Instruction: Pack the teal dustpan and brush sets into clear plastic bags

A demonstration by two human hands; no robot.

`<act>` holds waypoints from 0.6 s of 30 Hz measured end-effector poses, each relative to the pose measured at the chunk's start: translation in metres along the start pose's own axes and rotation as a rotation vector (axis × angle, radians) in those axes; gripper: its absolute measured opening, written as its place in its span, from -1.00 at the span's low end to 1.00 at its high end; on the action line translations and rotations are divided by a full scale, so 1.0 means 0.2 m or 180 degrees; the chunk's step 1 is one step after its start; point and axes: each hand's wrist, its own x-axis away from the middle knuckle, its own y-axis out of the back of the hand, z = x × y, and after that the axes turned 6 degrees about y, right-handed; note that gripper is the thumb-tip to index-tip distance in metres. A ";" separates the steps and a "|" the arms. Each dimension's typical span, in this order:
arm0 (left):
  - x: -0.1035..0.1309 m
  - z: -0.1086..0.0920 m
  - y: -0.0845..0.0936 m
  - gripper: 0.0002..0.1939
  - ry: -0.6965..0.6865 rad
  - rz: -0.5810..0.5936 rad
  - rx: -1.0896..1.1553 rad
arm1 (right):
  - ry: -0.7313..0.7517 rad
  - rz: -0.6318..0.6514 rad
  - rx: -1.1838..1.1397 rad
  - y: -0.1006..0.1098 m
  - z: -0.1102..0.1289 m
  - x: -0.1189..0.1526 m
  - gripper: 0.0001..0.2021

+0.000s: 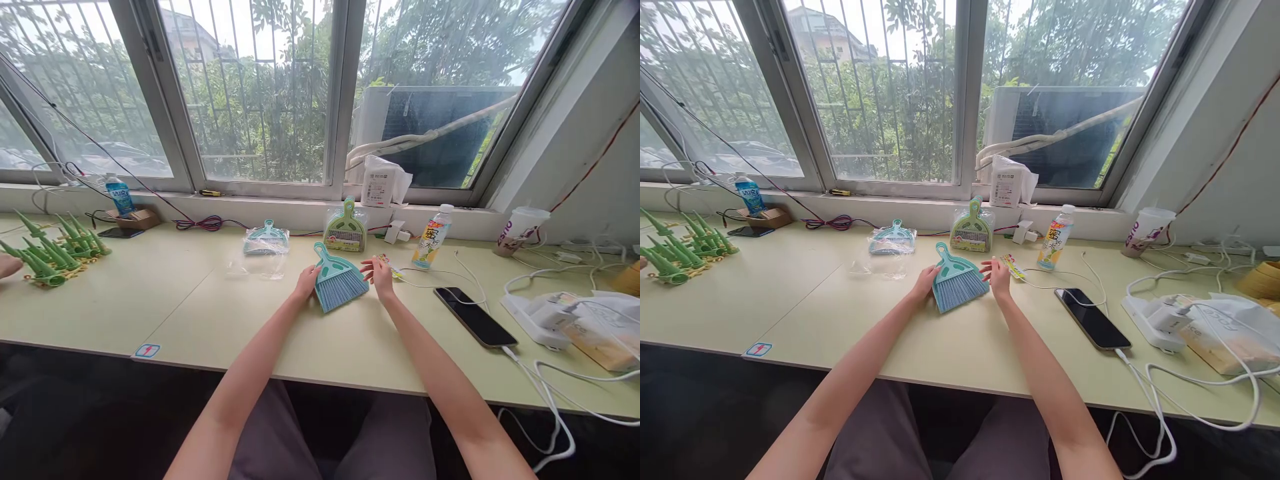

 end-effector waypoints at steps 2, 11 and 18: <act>0.02 -0.01 -0.02 -0.67 -0.0248 0.0055 -0.0204 | 0.0930 0.0314 0.1210 -0.07 0.06 0.08 -0.58; 0.15 -0.13 -0.09 -0.58 -0.0987 0.0003 -0.0904 | 0.2057 0.0162 0.2994 -0.18 0.14 0.20 -0.70; 0.18 -0.15 -0.09 -0.55 -0.1011 0.0021 -0.0927 | 0.1868 0.0343 0.2784 -0.14 0.12 0.17 -0.59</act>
